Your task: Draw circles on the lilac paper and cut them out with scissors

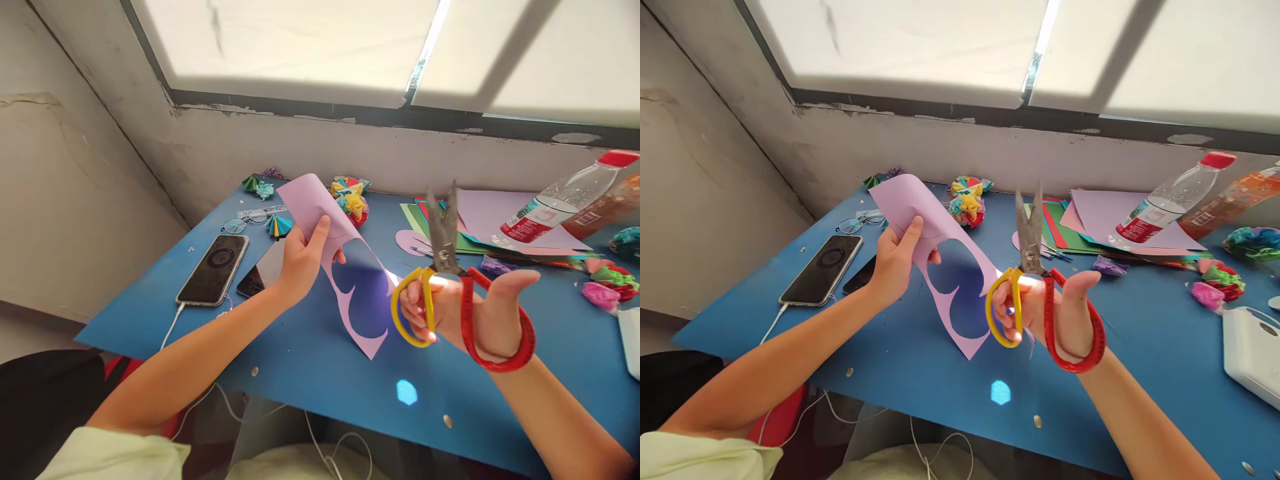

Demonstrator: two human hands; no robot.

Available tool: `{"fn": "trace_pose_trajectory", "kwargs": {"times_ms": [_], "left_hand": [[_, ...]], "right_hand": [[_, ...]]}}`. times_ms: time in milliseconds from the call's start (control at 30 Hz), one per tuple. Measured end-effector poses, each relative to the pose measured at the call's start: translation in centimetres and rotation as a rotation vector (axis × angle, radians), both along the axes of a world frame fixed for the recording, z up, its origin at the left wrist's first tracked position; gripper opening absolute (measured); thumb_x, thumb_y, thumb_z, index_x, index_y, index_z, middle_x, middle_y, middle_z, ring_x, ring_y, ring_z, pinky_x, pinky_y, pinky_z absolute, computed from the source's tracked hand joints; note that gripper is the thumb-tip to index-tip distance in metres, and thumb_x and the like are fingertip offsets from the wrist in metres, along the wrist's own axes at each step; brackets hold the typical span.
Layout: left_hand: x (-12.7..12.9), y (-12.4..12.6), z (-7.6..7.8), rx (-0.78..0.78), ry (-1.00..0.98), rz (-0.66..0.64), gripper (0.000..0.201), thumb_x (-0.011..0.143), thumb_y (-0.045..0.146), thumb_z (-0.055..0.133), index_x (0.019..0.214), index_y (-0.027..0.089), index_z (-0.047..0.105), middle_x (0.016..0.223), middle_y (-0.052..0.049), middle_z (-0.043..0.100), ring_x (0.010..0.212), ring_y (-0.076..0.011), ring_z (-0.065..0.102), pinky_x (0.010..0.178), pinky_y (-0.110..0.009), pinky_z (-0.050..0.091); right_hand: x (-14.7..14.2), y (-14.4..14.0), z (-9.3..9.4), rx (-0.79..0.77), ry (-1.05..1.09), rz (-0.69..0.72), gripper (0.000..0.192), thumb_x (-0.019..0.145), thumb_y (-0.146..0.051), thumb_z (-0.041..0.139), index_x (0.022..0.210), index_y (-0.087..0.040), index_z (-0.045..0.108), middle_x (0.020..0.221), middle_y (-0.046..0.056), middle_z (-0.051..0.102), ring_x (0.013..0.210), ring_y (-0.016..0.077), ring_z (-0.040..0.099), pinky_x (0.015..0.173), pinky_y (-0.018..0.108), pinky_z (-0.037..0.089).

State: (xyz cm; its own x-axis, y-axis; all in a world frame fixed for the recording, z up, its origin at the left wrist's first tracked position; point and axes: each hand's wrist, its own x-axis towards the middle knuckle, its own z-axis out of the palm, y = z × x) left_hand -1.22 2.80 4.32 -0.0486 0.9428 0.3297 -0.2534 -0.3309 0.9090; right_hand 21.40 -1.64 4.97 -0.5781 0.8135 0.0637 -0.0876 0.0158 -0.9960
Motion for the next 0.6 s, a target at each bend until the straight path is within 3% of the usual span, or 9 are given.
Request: {"fn": "trace_pose_trajectory", "kwargs": {"times_ms": [100,167,233,333,467,600], "left_hand": [[-0.1,0.2,0.0,-0.068,-0.081,-0.012,0.026,0.086,0.044,0.06,0.079,0.019,0.057,0.059,0.001,0.06,0.047,-0.0132,0.058,0.047,-0.025,0.045],[-0.3,0.3,0.2,-0.07,-0.12,-0.004,0.024,0.085,0.042,0.062,0.081,0.019,0.058,0.062,0.001,0.06,0.048,-0.0125,0.058,0.047,-0.025,0.045],[-0.4,0.2,0.5,-0.031,-0.128,0.001,0.022,0.084,0.041,0.063,0.081,0.02,0.058,0.062,0.002,0.059,0.046,-0.0121,0.057,0.046,-0.025,0.045],[-0.4,-0.2,1.0,0.042,-0.098,0.009,0.022,0.085,0.041,0.063,0.078,0.021,0.057,0.059,0.003,0.057,0.043,-0.0115,0.055,0.043,-0.025,0.042],[-0.1,-0.7,1.2,0.097,-0.036,-0.007,0.021,0.089,0.039,0.058,0.077,0.021,0.056,0.054,0.003,0.055,0.044,-0.011,0.053,0.044,-0.024,0.042],[0.2,-1.2,0.9,0.142,0.044,0.107,0.026,0.088,0.042,0.06,0.072,0.022,0.053,0.051,0.004,0.051,0.042,-0.0095,0.049,0.041,-0.023,0.038]], "right_hand": [[-0.6,-1.1,-0.2,-0.155,0.021,0.289,0.097,0.053,-0.1,0.013,0.085,-0.019,0.057,0.082,0.008,0.048,0.07,0.0194,0.048,0.057,0.031,0.046],[-0.7,-1.8,-0.4,-0.187,-0.019,0.374,0.093,0.053,-0.099,0.026,0.089,-0.019,0.056,0.094,0.01,0.048,0.085,0.0231,0.05,0.075,0.036,0.046],[-0.8,-2.3,-0.7,-0.234,-0.062,0.321,0.089,0.059,-0.096,0.029,0.095,-0.019,0.055,0.1,0.012,0.049,0.091,0.0242,0.05,0.081,0.037,0.043],[-1.5,-2.9,-1.1,-0.373,-0.124,0.178,0.085,0.072,-0.089,0.017,0.099,-0.016,0.052,0.086,0.009,0.053,0.077,0.0195,0.052,0.076,0.036,0.04],[-2.4,-3.2,-1.5,-0.498,-0.189,0.271,0.086,0.073,-0.088,0.015,0.095,-0.014,0.052,0.076,0.007,0.054,0.063,0.0155,0.05,0.07,0.036,0.04],[-3.0,-3.6,-2.0,-0.455,-0.111,0.288,0.086,0.071,-0.089,0.019,0.096,-0.014,0.053,0.077,0.007,0.054,0.066,0.0155,0.05,0.073,0.036,0.041]]}}
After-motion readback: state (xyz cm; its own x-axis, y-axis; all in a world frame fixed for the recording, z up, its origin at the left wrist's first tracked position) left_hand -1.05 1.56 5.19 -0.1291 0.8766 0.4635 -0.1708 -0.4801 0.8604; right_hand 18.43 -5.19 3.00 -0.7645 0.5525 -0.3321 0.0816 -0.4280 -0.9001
